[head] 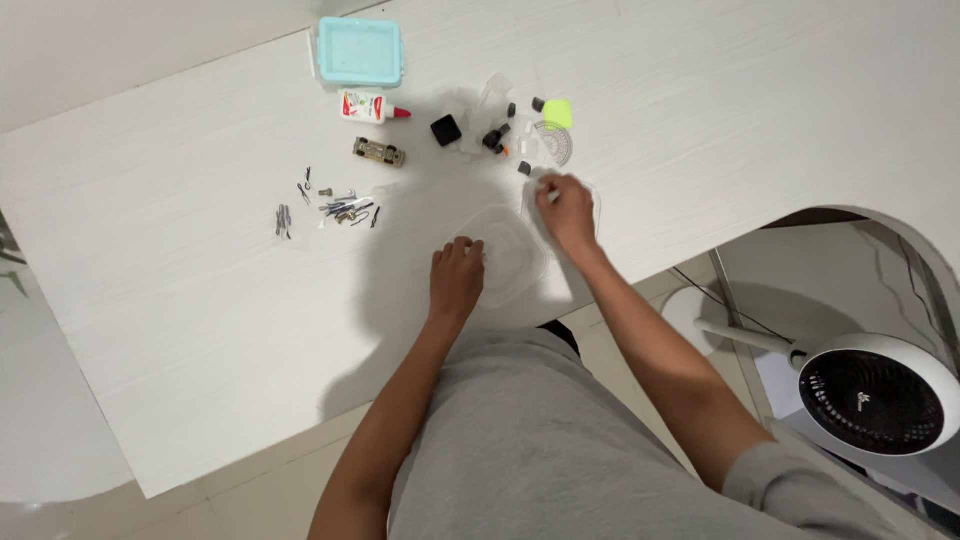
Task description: The person organizes a cluttered desk by placing items into a clear plastic container and then storing the container in a drawer. They handle a notebook, sticky notes, scissors, a rubber band, a power strip, and a small clock, arranging them inside the container before closing the drawer.
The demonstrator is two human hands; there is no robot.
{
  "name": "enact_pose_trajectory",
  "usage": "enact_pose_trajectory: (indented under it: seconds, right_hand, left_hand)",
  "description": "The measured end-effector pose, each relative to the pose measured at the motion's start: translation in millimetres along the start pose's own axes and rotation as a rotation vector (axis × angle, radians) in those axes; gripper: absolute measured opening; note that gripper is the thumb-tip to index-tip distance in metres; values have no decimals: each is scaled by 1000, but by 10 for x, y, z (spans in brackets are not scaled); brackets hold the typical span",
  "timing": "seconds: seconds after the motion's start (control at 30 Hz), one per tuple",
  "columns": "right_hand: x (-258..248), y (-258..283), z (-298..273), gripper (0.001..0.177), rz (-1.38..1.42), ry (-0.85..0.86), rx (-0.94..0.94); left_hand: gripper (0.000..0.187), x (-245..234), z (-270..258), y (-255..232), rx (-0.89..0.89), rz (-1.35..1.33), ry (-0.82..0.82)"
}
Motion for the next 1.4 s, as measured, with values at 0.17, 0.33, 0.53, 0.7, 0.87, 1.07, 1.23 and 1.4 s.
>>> enact_pose_trajectory:
  seconds: [0.17, 0.33, 0.53, 0.7, 0.87, 1.07, 1.23, 1.4]
  right_hand:
    - [194, -338, 521, 30, -104, -75, 56]
    - [415, -346, 728, 42, -141, 12, 146]
    - [372, -216, 830, 33, -22, 4, 158]
    - [18, 117, 484, 19, 176, -41, 59]
    - [240, 425, -392, 21, 50, 456, -69]
    - [609, 601, -741, 26, -206, 446, -255]
    - [555, 700, -609, 26, -138, 399, -222]
    - [205, 321, -82, 28, -101, 236, 26]
  left_hand:
    - [30, -259, -79, 124, -114, -141, -64]
    - [35, -428, -122, 278, -232, -210, -116]
    - [34, -502, -172, 447, -333, -308, -93]
    - [45, -298, -217, 476, -554, -517, 157]
    - [34, -291, -151, 392, -496, -580, 45]
    - [33, -204, -93, 420, -416, -534, 0]
    - [34, -264, -137, 560, -395, -472, -85]
    - [29, -321, -220, 717, -474, -448, -90]
Point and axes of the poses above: each hand's wrist, its own z-axis towards the middle knuckle, its own x-axis out of the palm, y = z × x, the point moved 7 cm from there along z, towards the middle knuckle
